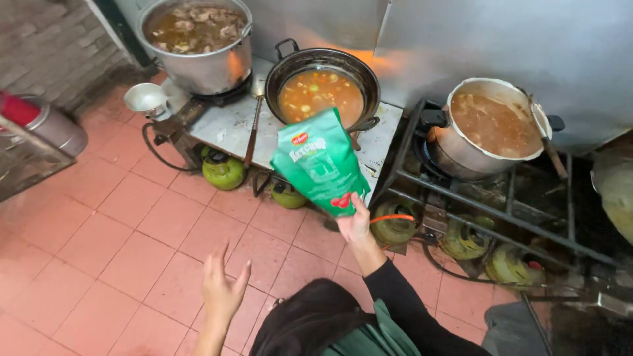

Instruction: Squeezing tomato sauce or ketchup from plastic packets into a large cooking pot on a gas stove.

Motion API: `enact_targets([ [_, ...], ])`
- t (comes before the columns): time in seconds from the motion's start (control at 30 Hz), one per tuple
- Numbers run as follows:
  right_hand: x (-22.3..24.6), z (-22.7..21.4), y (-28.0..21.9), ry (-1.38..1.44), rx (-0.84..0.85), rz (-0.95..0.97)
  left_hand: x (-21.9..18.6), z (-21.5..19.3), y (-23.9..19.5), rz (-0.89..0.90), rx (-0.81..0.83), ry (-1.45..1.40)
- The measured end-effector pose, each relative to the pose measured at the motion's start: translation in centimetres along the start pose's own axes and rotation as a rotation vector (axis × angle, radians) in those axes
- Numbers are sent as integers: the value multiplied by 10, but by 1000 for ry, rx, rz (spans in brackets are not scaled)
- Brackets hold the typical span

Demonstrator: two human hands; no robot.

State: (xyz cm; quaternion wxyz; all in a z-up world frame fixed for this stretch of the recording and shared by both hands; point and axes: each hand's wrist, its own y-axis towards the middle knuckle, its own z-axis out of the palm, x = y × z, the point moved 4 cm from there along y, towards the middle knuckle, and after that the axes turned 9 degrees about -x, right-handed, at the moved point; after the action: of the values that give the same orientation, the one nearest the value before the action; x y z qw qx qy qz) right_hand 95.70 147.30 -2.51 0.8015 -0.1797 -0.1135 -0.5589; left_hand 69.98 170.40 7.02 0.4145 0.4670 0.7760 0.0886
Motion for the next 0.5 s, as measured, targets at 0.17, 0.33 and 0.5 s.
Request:
enact_targets([
  [0.17,18,50,122,-371,-349,-517,-83,123,205,672,60,-281],
  [0.33,31,64,242,-748,-371,-819,-145,272,332,1179,-23,-204],
  [0.5,45,100,361,-1358,-113,-1273,-145,397,424,1360,208,-285],
])
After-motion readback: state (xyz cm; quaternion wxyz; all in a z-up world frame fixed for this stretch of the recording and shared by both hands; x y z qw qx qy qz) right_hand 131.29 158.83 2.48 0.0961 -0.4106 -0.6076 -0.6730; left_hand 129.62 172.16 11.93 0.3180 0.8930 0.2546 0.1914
